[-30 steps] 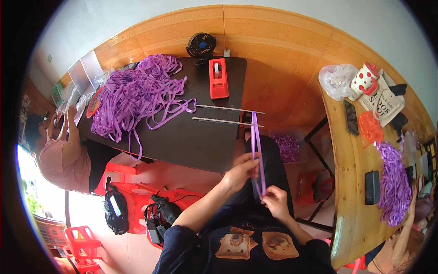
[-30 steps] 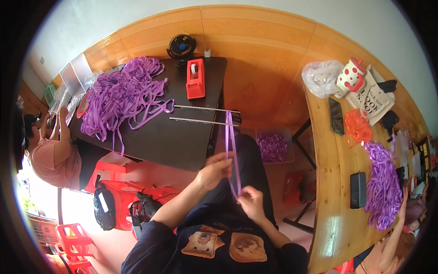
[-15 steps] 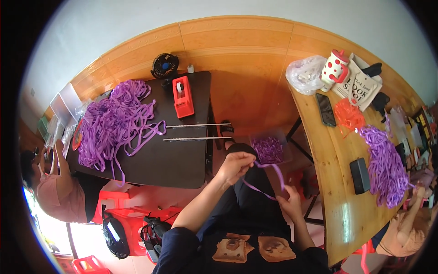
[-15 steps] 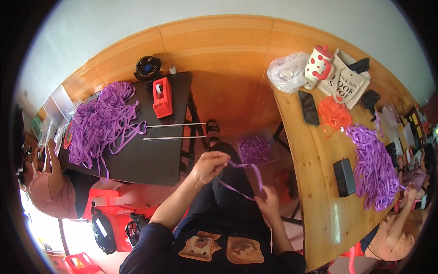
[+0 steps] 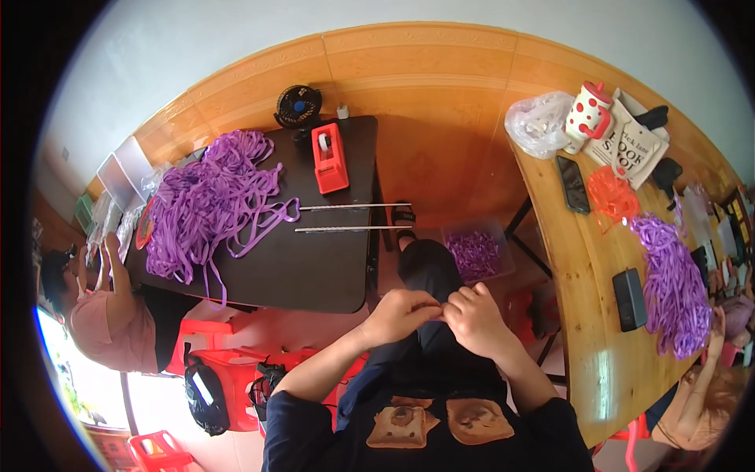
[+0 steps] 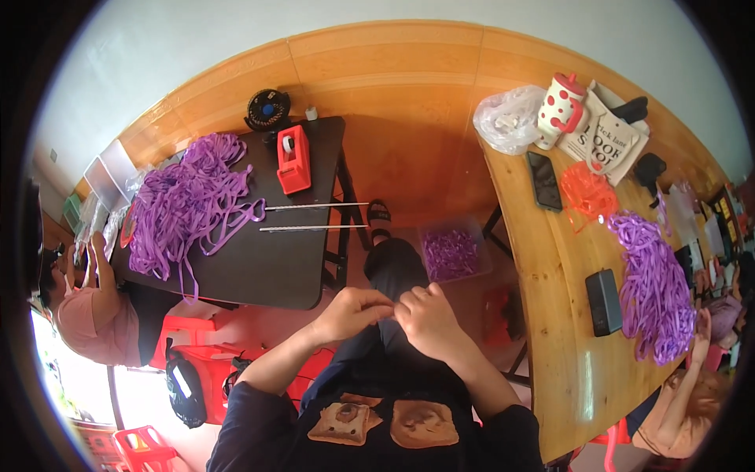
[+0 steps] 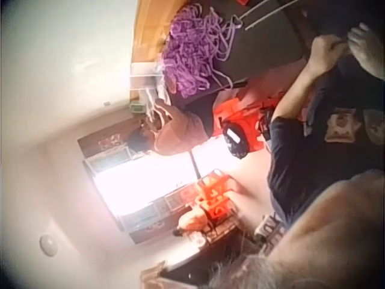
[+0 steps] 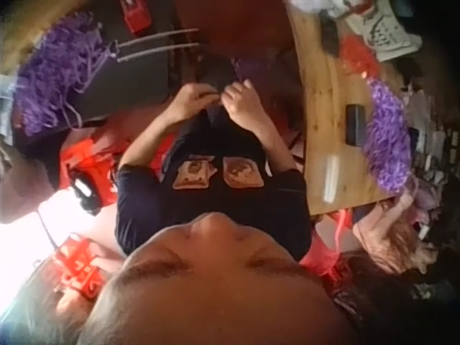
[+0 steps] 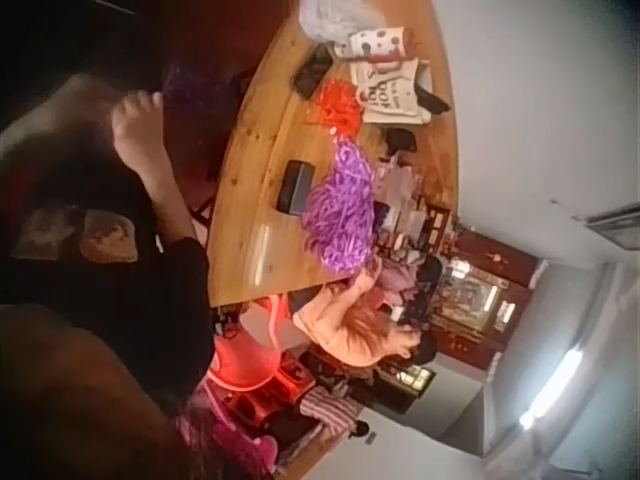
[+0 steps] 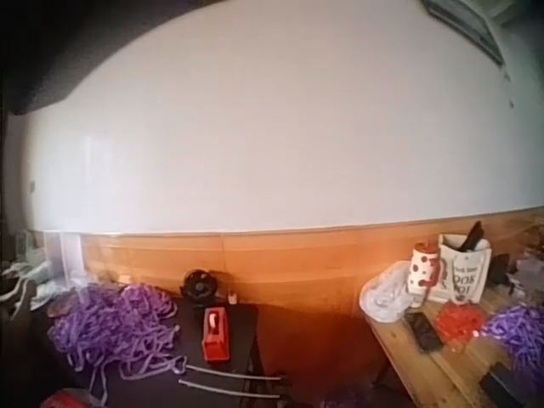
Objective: The recorder wraps and ties purple ribbon strips around a metal rod frame to create decorative bows.
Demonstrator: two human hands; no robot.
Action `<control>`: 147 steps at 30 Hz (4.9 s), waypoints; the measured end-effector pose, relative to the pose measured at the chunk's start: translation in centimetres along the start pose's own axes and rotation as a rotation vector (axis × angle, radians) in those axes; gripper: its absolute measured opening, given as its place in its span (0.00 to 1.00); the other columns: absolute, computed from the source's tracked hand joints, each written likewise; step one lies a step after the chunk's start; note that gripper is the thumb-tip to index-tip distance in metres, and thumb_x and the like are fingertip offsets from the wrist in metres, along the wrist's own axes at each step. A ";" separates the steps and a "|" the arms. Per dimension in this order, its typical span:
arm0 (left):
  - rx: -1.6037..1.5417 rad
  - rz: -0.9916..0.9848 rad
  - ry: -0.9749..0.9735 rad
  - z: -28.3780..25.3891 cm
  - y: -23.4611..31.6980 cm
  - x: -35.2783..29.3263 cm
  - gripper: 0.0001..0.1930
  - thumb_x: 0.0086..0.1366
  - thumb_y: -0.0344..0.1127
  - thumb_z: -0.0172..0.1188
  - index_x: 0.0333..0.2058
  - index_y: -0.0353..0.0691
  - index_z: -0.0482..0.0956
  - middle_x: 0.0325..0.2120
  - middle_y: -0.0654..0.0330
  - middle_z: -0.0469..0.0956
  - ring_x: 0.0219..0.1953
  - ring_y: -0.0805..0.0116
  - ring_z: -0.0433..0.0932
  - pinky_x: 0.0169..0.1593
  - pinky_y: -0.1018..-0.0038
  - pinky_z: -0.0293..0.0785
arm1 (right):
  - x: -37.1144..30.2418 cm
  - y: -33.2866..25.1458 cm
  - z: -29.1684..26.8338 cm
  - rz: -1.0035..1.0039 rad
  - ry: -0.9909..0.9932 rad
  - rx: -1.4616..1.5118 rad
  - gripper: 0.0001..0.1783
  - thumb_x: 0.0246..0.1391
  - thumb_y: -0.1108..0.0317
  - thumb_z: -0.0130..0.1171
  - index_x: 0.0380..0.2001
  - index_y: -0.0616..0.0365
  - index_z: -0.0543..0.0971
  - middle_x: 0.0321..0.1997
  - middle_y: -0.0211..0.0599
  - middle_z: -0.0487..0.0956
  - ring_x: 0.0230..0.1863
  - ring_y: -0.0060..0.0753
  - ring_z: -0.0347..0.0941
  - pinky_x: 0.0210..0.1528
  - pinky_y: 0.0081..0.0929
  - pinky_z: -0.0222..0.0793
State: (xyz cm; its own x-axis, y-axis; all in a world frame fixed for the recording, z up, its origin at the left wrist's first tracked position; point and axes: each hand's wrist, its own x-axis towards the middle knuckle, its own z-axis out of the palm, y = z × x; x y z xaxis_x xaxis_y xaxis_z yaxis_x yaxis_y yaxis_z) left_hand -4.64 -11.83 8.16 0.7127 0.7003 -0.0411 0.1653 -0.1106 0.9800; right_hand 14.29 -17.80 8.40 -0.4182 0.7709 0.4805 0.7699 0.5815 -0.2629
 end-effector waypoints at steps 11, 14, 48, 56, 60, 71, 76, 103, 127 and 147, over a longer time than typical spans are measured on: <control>-0.143 -0.080 -0.427 -1.7 2.2 -4.1 0.09 0.62 0.33 0.57 0.28 0.32 0.77 0.14 0.69 0.67 0.21 0.84 0.62 0.23 0.79 0.59 | 0.9 -3.2 -3.3 -0.246 -0.266 0.330 0.07 0.39 0.73 0.62 0.20 0.56 0.73 0.22 0.32 0.69 0.26 0.33 0.68 0.34 0.29 0.56; -0.228 -0.027 -0.118 -4.3 4.7 -6.3 0.07 0.61 0.32 0.58 0.30 0.34 0.80 0.15 0.69 0.70 0.19 0.83 0.64 0.21 0.82 0.59 | 1.0 -1.5 -5.3 -0.172 0.041 0.767 0.03 0.42 0.75 0.59 0.25 0.59 0.76 0.25 0.34 0.75 0.27 0.33 0.70 0.27 0.27 0.61; -1.479 0.558 0.972 -16.8 -3.6 -12.1 0.05 0.64 0.33 0.55 0.31 0.40 0.73 0.24 0.61 0.76 0.19 0.78 0.73 0.19 0.84 0.61 | -8.1 9.5 -5.6 0.107 1.012 1.906 0.09 0.63 0.65 0.45 0.36 0.59 0.71 0.38 0.33 0.68 0.45 0.33 0.62 0.48 0.33 0.57; -1.468 0.503 0.996 -17.1 -4.9 -12.3 0.05 0.63 0.32 0.57 0.29 0.39 0.73 0.24 0.59 0.76 0.20 0.75 0.73 0.19 0.83 0.64 | -8.1 9.6 -5.3 0.121 1.024 1.916 0.08 0.63 0.65 0.45 0.35 0.58 0.70 0.38 0.32 0.68 0.44 0.31 0.62 0.46 0.31 0.57; -1.458 0.543 0.928 -17.0 -4.9 -12.4 0.03 0.62 0.30 0.58 0.31 0.37 0.74 0.26 0.57 0.77 0.24 0.72 0.75 0.23 0.83 0.68 | -8.2 9.8 -5.3 0.156 1.062 1.903 0.08 0.63 0.65 0.46 0.35 0.58 0.70 0.37 0.32 0.68 0.43 0.31 0.62 0.46 0.31 0.57; -1.450 0.612 0.846 -16.4 -4.1 -12.6 0.08 0.64 0.27 0.53 0.41 0.34 0.73 0.33 0.58 0.75 0.29 0.70 0.75 0.29 0.82 0.69 | -8.1 9.7 -5.4 0.135 1.052 1.921 0.09 0.63 0.65 0.44 0.36 0.58 0.70 0.37 0.32 0.68 0.43 0.31 0.62 0.45 0.31 0.56; -1.423 0.570 0.839 -16.4 -4.0 -12.8 0.07 0.64 0.29 0.53 0.41 0.35 0.73 0.31 0.60 0.75 0.26 0.73 0.73 0.26 0.83 0.65 | -8.0 9.5 -5.5 0.120 1.050 1.931 0.09 0.63 0.65 0.44 0.37 0.59 0.70 0.37 0.33 0.68 0.43 0.31 0.62 0.46 0.31 0.57; -1.251 0.678 0.797 -16.3 -4.4 -13.1 0.02 0.65 0.30 0.53 0.36 0.43 0.72 0.35 0.61 0.76 0.28 0.75 0.75 0.21 0.84 0.59 | -7.8 9.7 -5.5 0.063 1.024 1.954 0.09 0.61 0.66 0.49 0.42 0.58 0.70 0.37 0.30 0.69 0.40 0.27 0.62 0.44 0.25 0.57; -1.269 0.687 0.837 -15.2 -3.3 -12.8 0.02 0.66 0.31 0.51 0.34 0.40 0.69 0.36 0.62 0.75 0.35 0.69 0.71 0.36 0.78 0.69 | -8.4 10.2 -5.2 0.087 1.017 1.969 0.09 0.61 0.66 0.48 0.39 0.61 0.73 0.39 0.31 0.69 0.44 0.29 0.64 0.48 0.30 0.59; -1.348 0.721 0.822 -15.0 -3.7 -13.1 0.01 0.65 0.28 0.52 0.34 0.39 0.70 0.35 0.59 0.74 0.31 0.73 0.69 0.28 0.83 0.62 | -8.7 10.5 -4.8 0.137 0.982 1.970 0.07 0.62 0.66 0.48 0.36 0.60 0.69 0.34 0.30 0.66 0.38 0.25 0.62 0.43 0.24 0.59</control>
State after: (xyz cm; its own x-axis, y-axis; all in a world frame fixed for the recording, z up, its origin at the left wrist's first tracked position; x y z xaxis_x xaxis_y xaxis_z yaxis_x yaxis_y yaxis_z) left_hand -24.79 -9.98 7.99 -0.1937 0.9732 0.1237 -0.9473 -0.2184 0.2344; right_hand 28.27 -19.63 5.48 0.3730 0.8500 0.3719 -0.8253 0.4872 -0.2856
